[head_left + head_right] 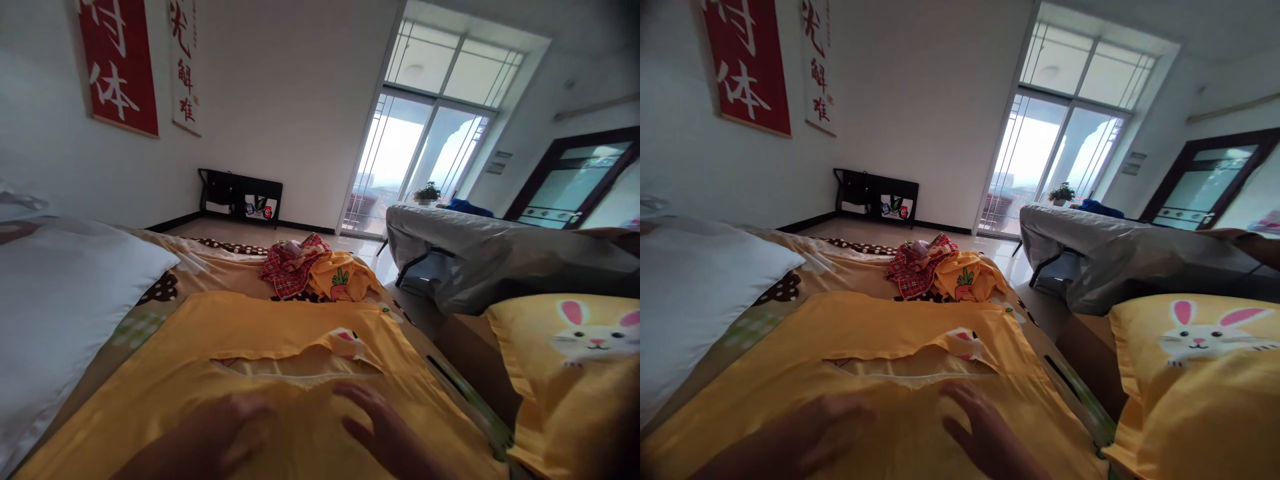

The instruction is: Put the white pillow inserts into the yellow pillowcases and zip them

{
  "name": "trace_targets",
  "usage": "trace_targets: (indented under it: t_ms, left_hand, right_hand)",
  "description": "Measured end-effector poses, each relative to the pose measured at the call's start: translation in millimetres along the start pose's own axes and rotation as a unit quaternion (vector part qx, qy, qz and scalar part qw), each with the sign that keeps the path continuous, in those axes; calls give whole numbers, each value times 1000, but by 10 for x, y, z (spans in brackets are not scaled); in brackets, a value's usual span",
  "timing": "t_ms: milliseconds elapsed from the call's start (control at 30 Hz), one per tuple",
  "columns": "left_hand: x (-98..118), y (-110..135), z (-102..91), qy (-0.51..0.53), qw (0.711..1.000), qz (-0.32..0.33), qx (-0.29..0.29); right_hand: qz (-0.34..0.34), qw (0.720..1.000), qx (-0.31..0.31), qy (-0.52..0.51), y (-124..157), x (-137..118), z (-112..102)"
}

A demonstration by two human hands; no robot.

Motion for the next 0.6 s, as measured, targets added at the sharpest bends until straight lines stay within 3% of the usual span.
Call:
trace_targets:
  t_ms: [67, 133, 267, 400, 500, 600]
  left_hand:
    - [-171, -336, 71, 14, 999, -46, -2]
    - [-319, -502, 281, -16, 998, -62, -11]
    - [-623, -430, 628, -40, 996, -77, 10]
    - [-728, -303, 674, -49, 995, -83, 21]
    - [-739, -346, 646, -48, 994, -98, 25]
    - [-728, -423, 683, -54, 993, -101, 15]
  right_hand:
    - [64, 997, -38, -38, -204, 207, 256]
    - [95, 993, -47, -45, -378, 371, 495]
    - [143, 985, -67, -66, -358, 718, 775]
    - [187, 972, -140, -23, -100, 959, 730]
    - [162, 978, -105, 82, -104, 792, 559]
    - [-15, 995, -75, 70, -182, 99, 722]
Point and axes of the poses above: each hand's wrist, its own y-axis away from the middle knuckle, its own z-axis out of the palm, x = y × z, the point moved 10 cm from there along -y, towards the middle knuckle, and after that the axes turned 15 degrees about -z, right-handed, at the moved point
